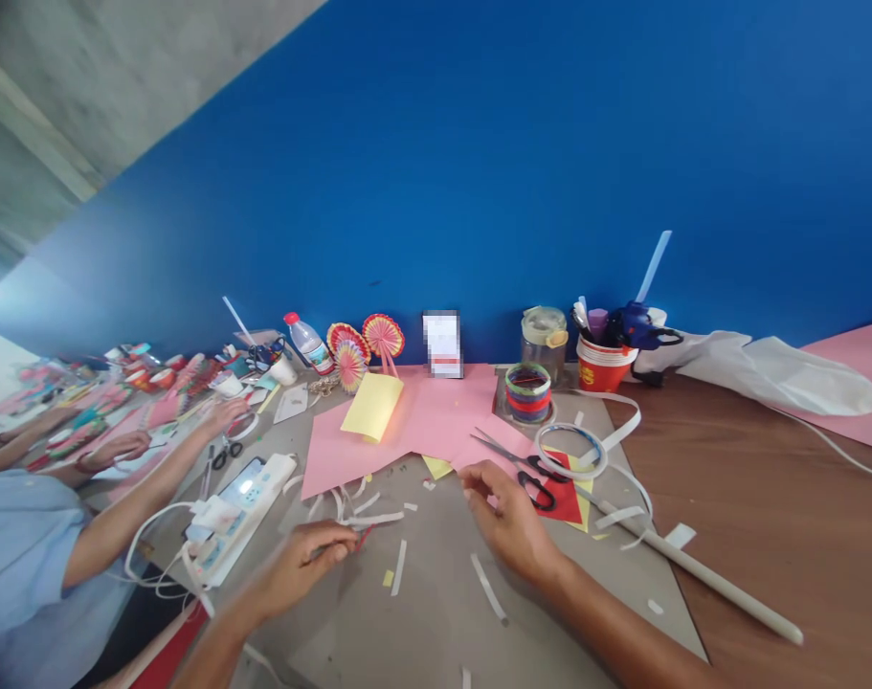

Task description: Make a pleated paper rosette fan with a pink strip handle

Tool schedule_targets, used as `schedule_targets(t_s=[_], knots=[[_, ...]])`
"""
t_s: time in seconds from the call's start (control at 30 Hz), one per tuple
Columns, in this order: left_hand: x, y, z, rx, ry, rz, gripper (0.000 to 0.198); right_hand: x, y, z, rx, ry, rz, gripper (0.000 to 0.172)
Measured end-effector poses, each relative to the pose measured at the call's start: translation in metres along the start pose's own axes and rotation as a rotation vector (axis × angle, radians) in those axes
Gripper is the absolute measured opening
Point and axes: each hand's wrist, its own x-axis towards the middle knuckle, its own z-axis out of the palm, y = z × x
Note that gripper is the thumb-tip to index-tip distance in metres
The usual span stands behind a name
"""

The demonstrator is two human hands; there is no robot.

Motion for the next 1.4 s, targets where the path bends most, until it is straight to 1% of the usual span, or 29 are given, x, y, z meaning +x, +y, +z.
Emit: schedule_targets(t_s=[0.03, 0.13, 0.17, 0.2, 0.3, 0.37, 0.4, 0.43, 0.5, 0.53, 0.57, 0.6, 0.63, 0.67, 0.7, 0.73, 0.77, 0.83, 0.9, 0.97, 1.0, 1.07, 1.1, 1.13, 1.2, 1.23, 1.27, 1.3, 1.4], knots=[[-0.003, 0.0, -0.002, -0.033, 0.035, -0.003, 0.027, 0.0, 0.0, 0.0, 0.001, 0.0, -0.001, 0.019], [-0.003, -0.006, -0.002, -0.004, 0.244, -0.024, 0.029, -0.001, 0.002, 0.001, 0.004, -0.008, -0.002, 0.018], [-0.002, -0.009, 0.002, 0.034, 0.285, -0.034, 0.03, -0.001, 0.003, 0.001, 0.002, -0.01, -0.001, 0.018], [-0.002, -0.01, 0.007, 0.075, 0.289, -0.044, 0.032, -0.002, 0.003, 0.002, -0.002, -0.013, 0.001, 0.018], [-0.009, -0.003, 0.021, 0.153, 0.14, -0.067, 0.035, -0.002, 0.004, 0.003, -0.009, -0.017, 0.007, 0.018], [-0.025, 0.012, 0.02, 0.171, 0.037, -0.071, 0.035, -0.002, 0.003, 0.003, -0.007, -0.013, 0.017, 0.018], [-0.035, 0.021, 0.014, 0.157, -0.033, -0.063, 0.032, -0.002, 0.003, 0.003, -0.006, -0.012, 0.023, 0.018], [-0.045, 0.03, 0.006, 0.122, -0.157, -0.017, 0.028, -0.001, 0.003, 0.002, -0.006, -0.01, 0.027, 0.018], [-0.061, 0.046, -0.017, 0.014, -0.441, 0.171, 0.025, 0.0, 0.004, 0.002, -0.008, -0.013, 0.034, 0.018], [-0.064, 0.051, -0.027, -0.031, -0.511, 0.229, 0.024, 0.0, 0.004, 0.002, -0.01, -0.016, 0.035, 0.018], [-0.062, 0.054, -0.036, -0.03, -0.485, 0.203, 0.026, 0.001, 0.004, 0.002, -0.01, -0.019, 0.034, 0.018], [-0.056, 0.055, -0.041, 0.011, -0.386, 0.144, 0.029, 0.001, 0.004, 0.002, -0.009, -0.021, 0.035, 0.018], [-0.046, 0.054, -0.042, 0.079, -0.245, 0.062, 0.03, 0.001, 0.004, 0.002, -0.009, -0.021, 0.037, 0.018], [-0.033, 0.052, -0.039, 0.156, -0.122, -0.001, 0.032, 0.001, 0.004, 0.002, -0.007, -0.019, 0.039, 0.018], [-0.017, 0.049, -0.032, 0.224, -0.035, -0.025, 0.034, 0.001, 0.003, 0.002, -0.006, -0.013, 0.039, 0.019], [-0.002, 0.045, -0.022, 0.272, 0.002, -0.012, 0.036, 0.001, 0.003, 0.002, -0.006, -0.007, 0.04, 0.019], [0.013, 0.043, -0.011, 0.289, -0.016, 0.044, 0.039, 0.001, 0.002, 0.002, -0.008, -0.002, 0.041, 0.019], [0.035, 0.043, 0.01, 0.274, -0.099, 0.148, 0.046, 0.002, 0.002, 0.002, -0.014, 0.007, 0.042, 0.019], [0.041, 0.051, 0.018, 0.256, -0.169, 0.187, 0.045, 0.003, 0.002, 0.0, -0.016, 0.019, 0.038, 0.019], [0.035, 0.064, 0.01, 0.155, -0.284, 0.222, 0.032, 0.005, 0.003, -0.002, -0.016, 0.036, 0.037, 0.018], [0.031, 0.071, 0.001, 0.063, -0.398, 0.259, 0.026, 0.005, 0.003, -0.003, -0.015, 0.045, 0.042, 0.018], [0.028, 0.08, -0.016, -0.139, -0.689, 0.353, 0.026, 0.006, 0.002, -0.004, -0.014, 0.052, 0.045, 0.019], [0.032, 0.08, -0.021, -0.172, -0.675, 0.355, 0.026, 0.006, 0.001, -0.004, -0.016, 0.049, 0.033, 0.018], [0.039, 0.077, -0.023, -0.137, -0.508, 0.323, 0.026, 0.006, 0.0, -0.004, -0.018, 0.039, 0.011, 0.018], [0.065, 0.063, -0.018, 0.017, -0.013, 0.205, 0.024, 0.004, -0.001, -0.003, -0.024, 0.014, -0.043, 0.019], [0.08, 0.053, -0.013, 0.115, 0.192, 0.146, 0.023, 0.003, -0.002, -0.002, -0.031, 0.005, -0.061, 0.019], [0.095, 0.042, -0.007, 0.201, 0.354, 0.09, 0.02, 0.003, -0.002, -0.002, -0.039, 0.005, -0.071, 0.018], [0.108, 0.032, -0.001, 0.255, 0.479, 0.032, 0.015, 0.002, -0.001, -0.001, -0.049, 0.014, -0.078, 0.018], [0.131, 0.013, 0.013, 0.265, 0.607, -0.019, 0.018, 0.003, 0.003, -0.004, -0.109, 0.091, -0.125, 0.017]])
